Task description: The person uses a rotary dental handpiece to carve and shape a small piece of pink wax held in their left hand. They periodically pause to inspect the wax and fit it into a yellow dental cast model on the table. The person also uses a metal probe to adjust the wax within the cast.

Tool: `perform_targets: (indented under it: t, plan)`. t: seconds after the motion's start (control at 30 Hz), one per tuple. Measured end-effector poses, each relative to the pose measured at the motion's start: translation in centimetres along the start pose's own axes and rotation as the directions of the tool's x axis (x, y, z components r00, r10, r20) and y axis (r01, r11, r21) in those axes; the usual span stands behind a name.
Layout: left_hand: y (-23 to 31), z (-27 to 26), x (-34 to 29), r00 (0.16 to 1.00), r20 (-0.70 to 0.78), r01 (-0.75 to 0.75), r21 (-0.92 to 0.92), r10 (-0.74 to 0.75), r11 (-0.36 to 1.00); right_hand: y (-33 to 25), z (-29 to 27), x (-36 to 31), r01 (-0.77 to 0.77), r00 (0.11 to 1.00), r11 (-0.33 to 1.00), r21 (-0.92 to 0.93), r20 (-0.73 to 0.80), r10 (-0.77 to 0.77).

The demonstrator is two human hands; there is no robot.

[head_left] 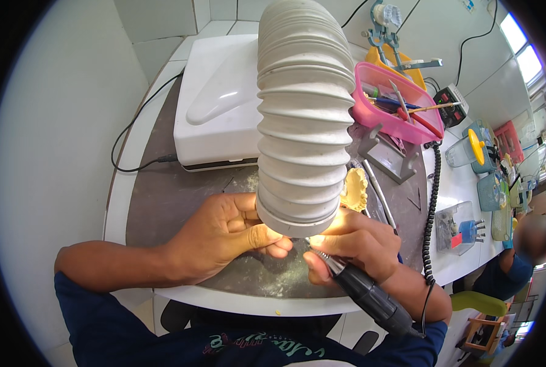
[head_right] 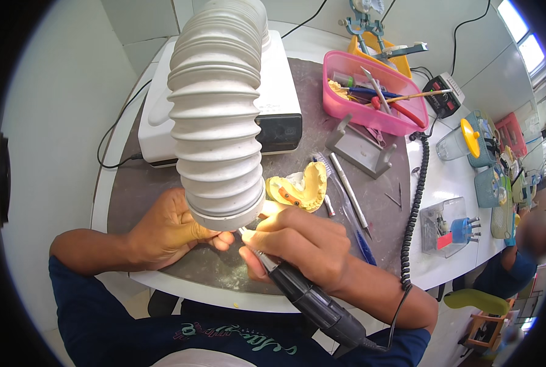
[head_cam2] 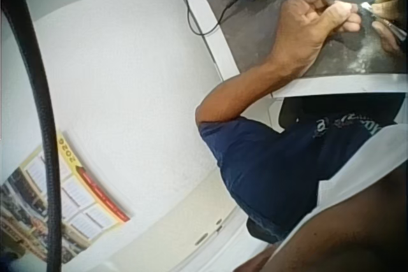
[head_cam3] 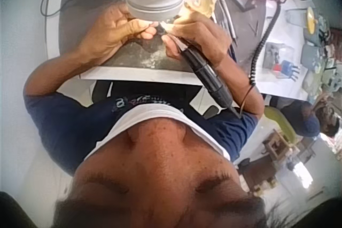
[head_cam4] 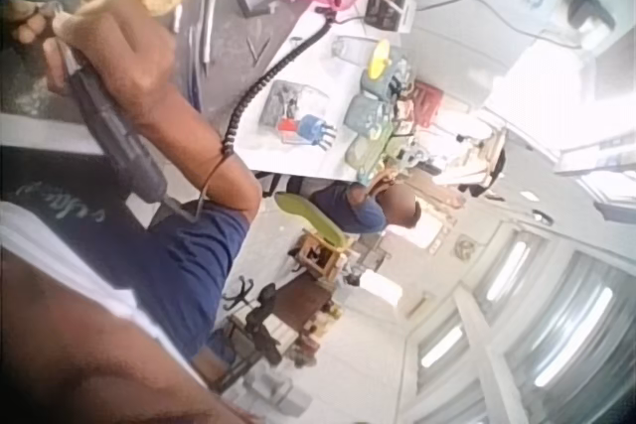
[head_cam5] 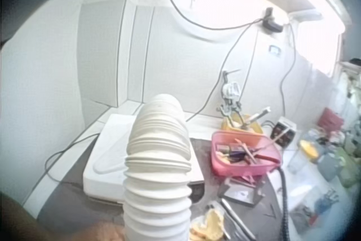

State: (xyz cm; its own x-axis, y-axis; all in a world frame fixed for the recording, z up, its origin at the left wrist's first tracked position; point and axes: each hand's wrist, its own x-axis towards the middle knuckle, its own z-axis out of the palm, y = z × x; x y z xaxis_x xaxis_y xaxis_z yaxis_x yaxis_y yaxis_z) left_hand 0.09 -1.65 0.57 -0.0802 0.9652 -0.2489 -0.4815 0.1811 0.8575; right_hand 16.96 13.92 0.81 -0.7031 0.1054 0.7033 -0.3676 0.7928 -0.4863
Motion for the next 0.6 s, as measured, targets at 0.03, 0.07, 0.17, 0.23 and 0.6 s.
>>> perform_targets:
  t: [0.03,0.07,0.17,0.23,0.6]
  plan:
    - [-0.09,-0.01,0.04,1.000,0.002,-0.006,0.000,0.006,1.000,0.14,0.08,-0.01,0.026,1.000,0.999,0.021,0.005,-0.026]
    - [-0.25,-0.06,0.04,1.000,0.001,-0.014,0.001,0.014,1.000,0.23,0.18,0.01,0.053,0.999,0.998,0.044,0.009,-0.054]
    - [-0.14,0.13,0.10,0.999,-0.033,0.011,-0.034,-0.012,0.999,0.00,-0.04,-0.10,-0.027,1.000,1.000,-0.016,0.007,0.027]
    - [-0.14,0.18,0.11,0.999,-0.042,0.007,-0.033,-0.008,0.999,0.00,0.08,-0.01,0.019,1.000,0.999,0.030,0.018,-0.020]
    - [-0.11,0.16,-0.12,0.998,-0.057,-0.030,0.059,0.033,0.998,0.00,-0.05,0.18,0.005,1.000,0.999,0.051,0.016,-0.006]
